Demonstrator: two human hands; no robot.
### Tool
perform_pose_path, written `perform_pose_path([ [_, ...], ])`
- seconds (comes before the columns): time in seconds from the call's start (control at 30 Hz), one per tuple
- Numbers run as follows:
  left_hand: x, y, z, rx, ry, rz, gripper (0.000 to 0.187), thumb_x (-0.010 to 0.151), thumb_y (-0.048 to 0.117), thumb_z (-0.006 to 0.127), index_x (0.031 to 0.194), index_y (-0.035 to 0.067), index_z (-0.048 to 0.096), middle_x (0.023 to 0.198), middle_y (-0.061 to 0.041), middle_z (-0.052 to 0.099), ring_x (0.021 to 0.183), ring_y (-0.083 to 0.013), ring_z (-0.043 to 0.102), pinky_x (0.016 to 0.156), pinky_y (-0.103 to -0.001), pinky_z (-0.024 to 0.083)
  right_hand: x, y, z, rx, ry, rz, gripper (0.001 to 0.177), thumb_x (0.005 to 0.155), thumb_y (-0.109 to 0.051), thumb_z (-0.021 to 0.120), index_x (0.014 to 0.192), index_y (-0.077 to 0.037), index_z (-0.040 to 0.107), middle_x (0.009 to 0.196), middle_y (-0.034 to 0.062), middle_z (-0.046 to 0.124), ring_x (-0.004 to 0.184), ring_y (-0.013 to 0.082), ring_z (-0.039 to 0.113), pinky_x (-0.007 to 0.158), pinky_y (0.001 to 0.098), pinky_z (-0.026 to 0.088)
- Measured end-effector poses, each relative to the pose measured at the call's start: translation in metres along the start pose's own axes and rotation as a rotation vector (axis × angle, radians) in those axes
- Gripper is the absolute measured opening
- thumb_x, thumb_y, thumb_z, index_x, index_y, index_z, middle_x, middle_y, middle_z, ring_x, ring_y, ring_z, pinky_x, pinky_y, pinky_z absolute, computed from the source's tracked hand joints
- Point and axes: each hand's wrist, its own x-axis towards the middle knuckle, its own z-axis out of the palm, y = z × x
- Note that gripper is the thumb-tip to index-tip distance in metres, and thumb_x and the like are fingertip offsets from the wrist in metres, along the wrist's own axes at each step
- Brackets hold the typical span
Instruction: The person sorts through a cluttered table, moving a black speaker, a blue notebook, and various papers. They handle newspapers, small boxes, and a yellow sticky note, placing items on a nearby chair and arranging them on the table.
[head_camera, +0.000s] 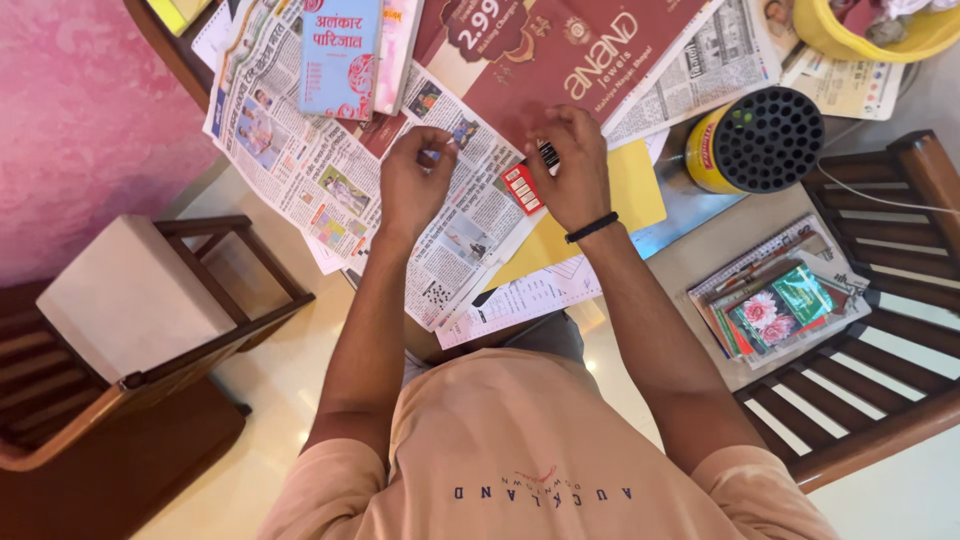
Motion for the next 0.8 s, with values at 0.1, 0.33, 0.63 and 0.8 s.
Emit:
perform_pose_path([
  [0.1,-0.003,0.0,-0.001,0.023,-0.01,0.049,0.017,0.092,0.016,0.075,0.105,0.005,0.073,0.095,-0.007,0.076,0.076,-0.016,0.067,0.069,-0.03,0.056,-0.009,0.005,0.001,0.029,-0.045,0.061,0.014,0.092,-0.005,0.077,0.105,-0.002,0.073,0.126,0.0168,0.061,0.121,0.0352,0.059,0.101,0.0455,0.049],
  [0.33,-0.011,-0.018,0.008,0.0,-0.061,-0.011,0.017,0.091,0.016,0.075,0.104,0.005,0.072,0.093,-0.006,0.076,0.074,-0.0154,0.067,0.069,-0.03,0.056,-0.025,0.012,0.004,0.024,-0.055,0.078,0.015,0.091,-0.003,0.078,0.105,-0.004,0.073,0.126,0.0164,0.061,0.12,0.036,0.059,0.101,0.0461,0.048],
  [0.63,-0.005,-0.007,0.012,-0.022,-0.1,-0.004,0.017,0.093,0.015,0.075,0.106,0.005,0.072,0.093,-0.006,0.077,0.075,-0.0145,0.069,0.067,-0.029,0.055,-0.037,0.033,-0.011,-0.009,0.005,0.158,0.015,0.09,-0.002,0.078,0.104,-0.004,0.073,0.121,0.0158,0.063,0.115,0.0348,0.062,0.098,0.0439,0.051],
  [0.8,0.0,-0.006,0.012,-0.039,-0.144,-0.041,0.018,0.093,0.014,0.074,0.108,0.004,0.072,0.094,-0.006,0.077,0.073,-0.0131,0.067,0.065,-0.028,0.054,-0.038,0.038,-0.014,0.055,0.008,0.215,0.011,0.093,0.0,0.076,0.103,-0.003,0.072,0.12,0.0145,0.064,0.115,0.0324,0.064,0.098,0.0416,0.053],
])
